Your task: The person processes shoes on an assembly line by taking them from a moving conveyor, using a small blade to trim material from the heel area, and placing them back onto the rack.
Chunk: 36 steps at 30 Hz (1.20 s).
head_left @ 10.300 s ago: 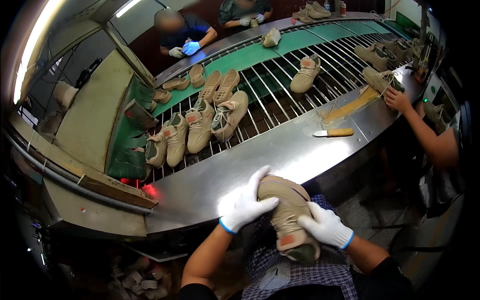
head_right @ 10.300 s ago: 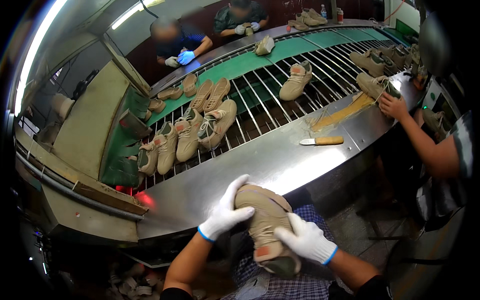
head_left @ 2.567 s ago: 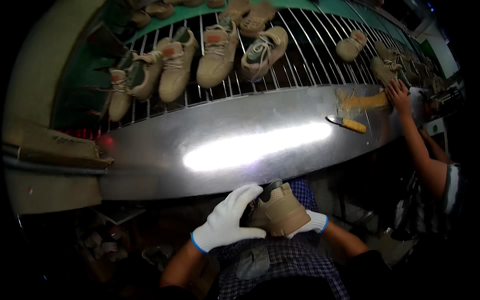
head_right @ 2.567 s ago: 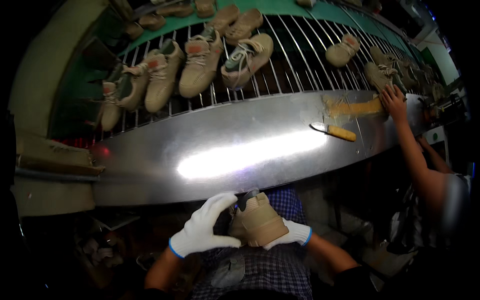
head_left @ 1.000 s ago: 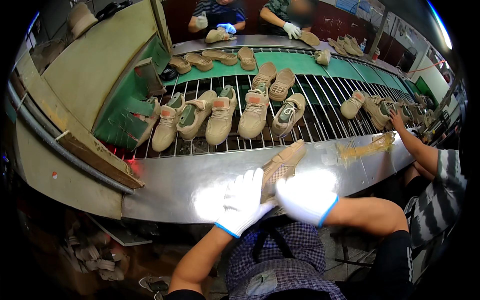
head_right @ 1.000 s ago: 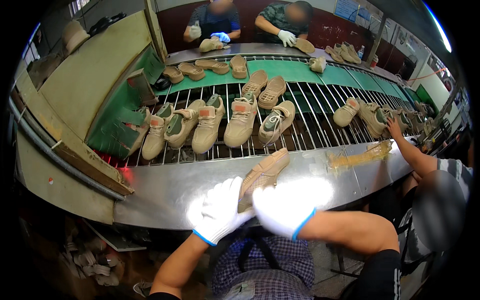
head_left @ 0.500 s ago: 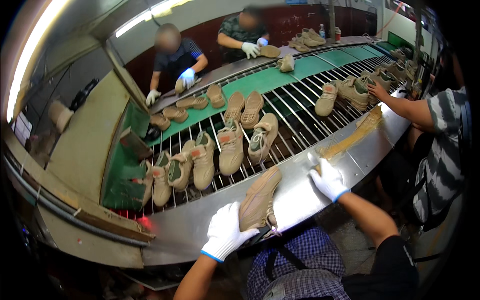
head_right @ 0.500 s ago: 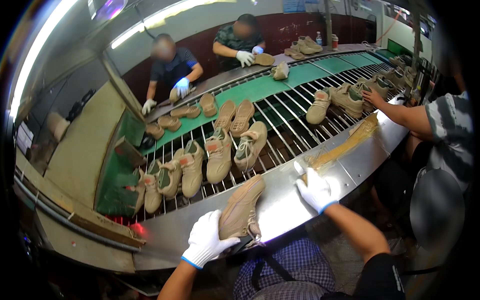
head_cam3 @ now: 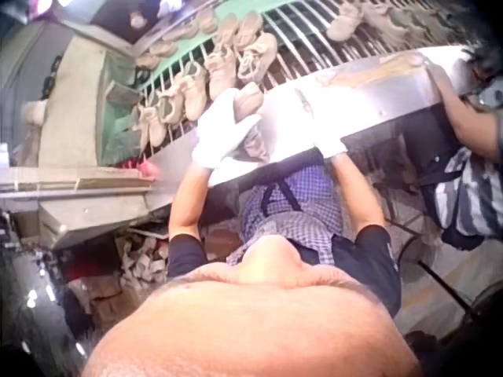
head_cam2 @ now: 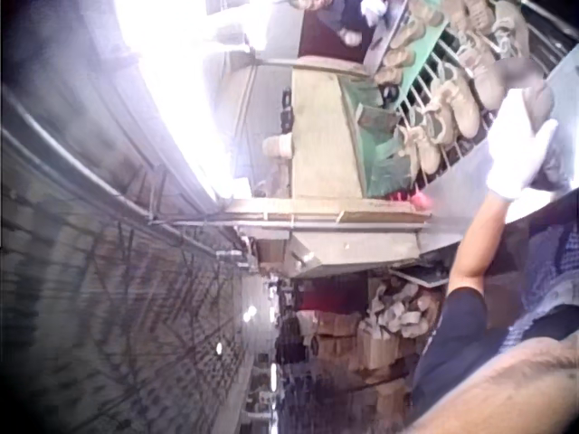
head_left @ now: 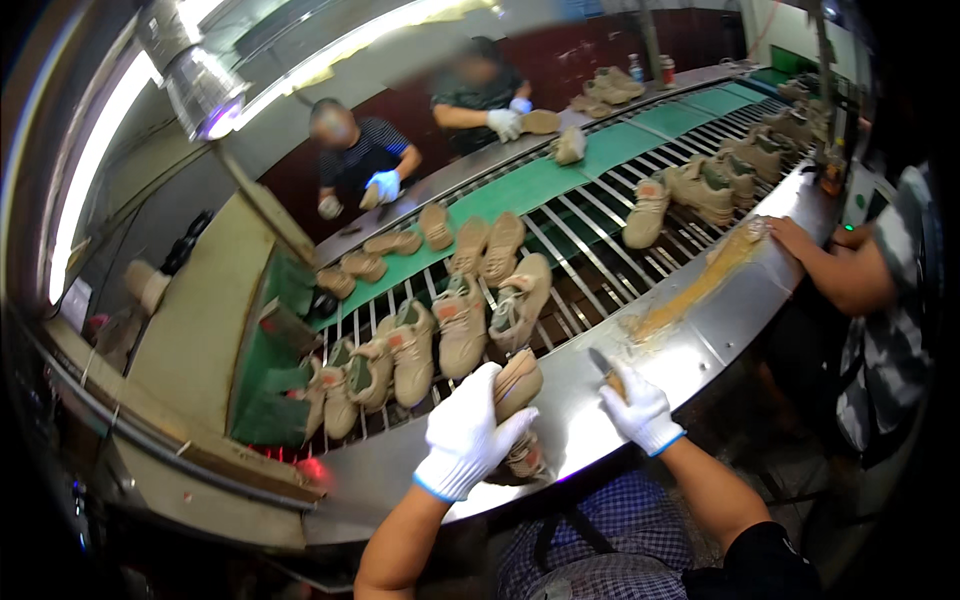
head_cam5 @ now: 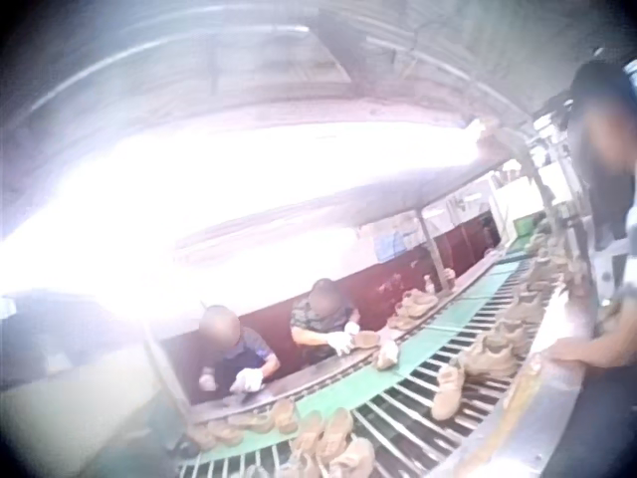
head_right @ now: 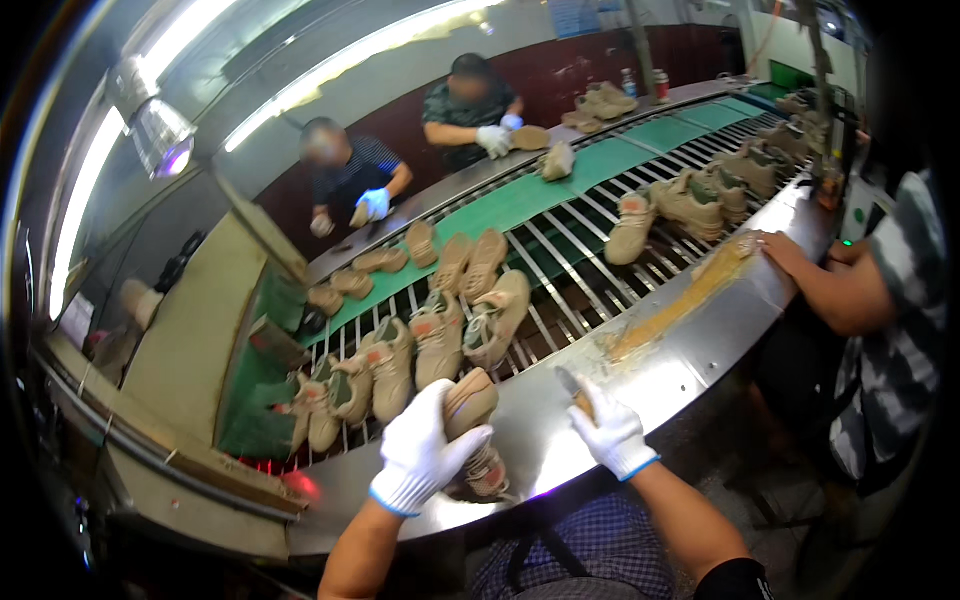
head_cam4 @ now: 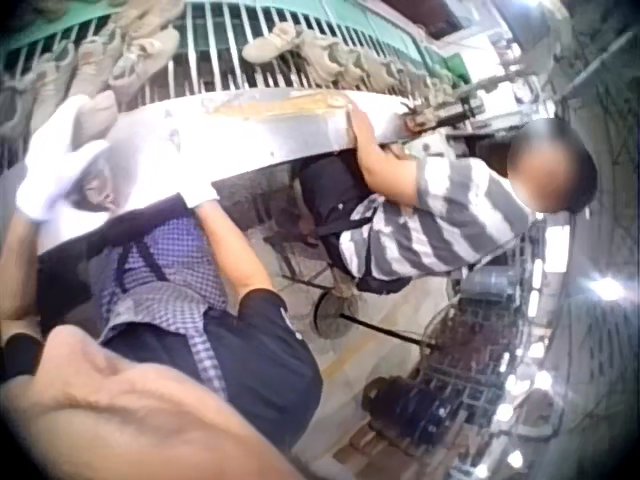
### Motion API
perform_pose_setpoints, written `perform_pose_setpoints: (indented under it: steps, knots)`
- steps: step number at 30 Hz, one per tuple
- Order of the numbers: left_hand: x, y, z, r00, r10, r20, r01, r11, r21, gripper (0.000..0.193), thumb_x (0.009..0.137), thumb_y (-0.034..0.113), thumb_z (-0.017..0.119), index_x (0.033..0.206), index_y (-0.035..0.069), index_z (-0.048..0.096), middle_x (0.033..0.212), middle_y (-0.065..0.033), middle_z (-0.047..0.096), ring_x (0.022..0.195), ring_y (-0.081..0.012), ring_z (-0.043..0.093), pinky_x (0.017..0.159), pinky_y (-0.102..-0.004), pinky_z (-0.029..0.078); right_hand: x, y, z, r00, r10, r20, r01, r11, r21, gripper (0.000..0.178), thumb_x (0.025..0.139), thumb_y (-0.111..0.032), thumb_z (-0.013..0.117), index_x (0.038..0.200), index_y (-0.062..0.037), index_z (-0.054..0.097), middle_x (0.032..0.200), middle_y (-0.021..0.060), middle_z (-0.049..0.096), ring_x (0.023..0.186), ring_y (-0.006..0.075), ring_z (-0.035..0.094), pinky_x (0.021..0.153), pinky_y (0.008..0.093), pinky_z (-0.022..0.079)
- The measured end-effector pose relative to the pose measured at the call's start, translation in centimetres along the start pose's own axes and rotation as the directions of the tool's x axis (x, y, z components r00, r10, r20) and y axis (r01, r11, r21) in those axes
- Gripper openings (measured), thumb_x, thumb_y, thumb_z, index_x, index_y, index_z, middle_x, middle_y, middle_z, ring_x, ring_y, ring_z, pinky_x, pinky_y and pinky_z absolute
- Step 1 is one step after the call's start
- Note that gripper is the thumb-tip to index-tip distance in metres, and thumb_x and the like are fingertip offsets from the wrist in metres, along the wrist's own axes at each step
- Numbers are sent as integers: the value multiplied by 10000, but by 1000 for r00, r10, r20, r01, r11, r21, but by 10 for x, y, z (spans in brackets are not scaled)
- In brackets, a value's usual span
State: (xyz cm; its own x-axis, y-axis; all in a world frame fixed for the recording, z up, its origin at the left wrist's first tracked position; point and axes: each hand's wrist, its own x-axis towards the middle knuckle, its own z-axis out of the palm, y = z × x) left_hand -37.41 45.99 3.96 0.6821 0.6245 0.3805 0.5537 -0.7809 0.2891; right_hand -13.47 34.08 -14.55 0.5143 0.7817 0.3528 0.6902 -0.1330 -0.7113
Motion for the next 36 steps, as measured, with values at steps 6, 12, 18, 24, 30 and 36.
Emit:
perform_pose_setpoints:
  steps: [6, 12, 18, 24, 30, 36]
  knots:
    - [-112, -52, -40, 991, -132, 9, 131, 990, 50, 929, 677, 306, 1003, 1413, 73, 487, 1188, -197, 727, 1001, -398, 754, 882, -439, 616, -6, -15, 10, 966, 181, 183, -225, 939, 260, 593, 997, -350, 675, 1502, -80, 520, 1221, 234, 723, 1054, 384, 740, 932, 436, 579]
    - [-162, -100, 13, 945, -323, 49, 323, 946, 15, 844, 781, 426, 906, 1430, 66, 505, 1296, -188, 640, 1142, -410, 675, 957, -486, 566, -37, -74, 31, 918, 96, 385, -200, 950, 240, 586, 995, -429, 671, 1440, -65, 556, 1219, 253, 709, 1131, 379, 712, 995, 431, 548]
    - [-108, -95, -2, 898, -248, 363, 269, 963, -7, 760, 867, 548, 795, 1451, 120, 564, 1337, -169, 665, 1223, -377, 658, 1007, -464, 548, -24, -144, -16, 765, 18, 644, 56, 994, -95, 533, 981, -411, 691, 1385, -73, 610, 1145, 245, 736, 1064, 433, 722, 939, 473, 571]
    - [-84, -101, 16, 895, -97, 436, 124, 992, -34, 709, 892, 569, 748, 1442, 147, 598, 1308, -123, 703, 1185, -345, 686, 986, -452, 557, -12, -150, -1, 723, -83, 686, 217, 970, -110, 444, 1024, -381, 645, 1304, -37, 624, 1003, 186, 722, 856, 350, 717, 760, 448, 572]
    - [-88, -107, 14, 918, -59, 392, 54, 998, 22, 617, 932, 474, 734, 1440, 151, 596, 1274, -114, 707, 1144, -336, 694, 948, -451, 567, -26, -134, 25, 304, 109, 946, -678, 723, 135, 472, 1081, -406, 574, 1369, -32, 601, 894, 47, 635, 724, 117, 591, 625, 278, 501]
    - [-79, -94, 5, 913, -49, 404, 8, 995, 101, 729, 872, 488, 796, 1407, 44, 579, 1262, -170, 696, 1123, -369, 694, 944, -469, 568, -9, -140, -15, 700, 45, 713, -44, 999, -21, 465, 1007, -417, 641, 1240, -17, 693, 1063, 230, 749, 973, 365, 742, 893, 448, 573]
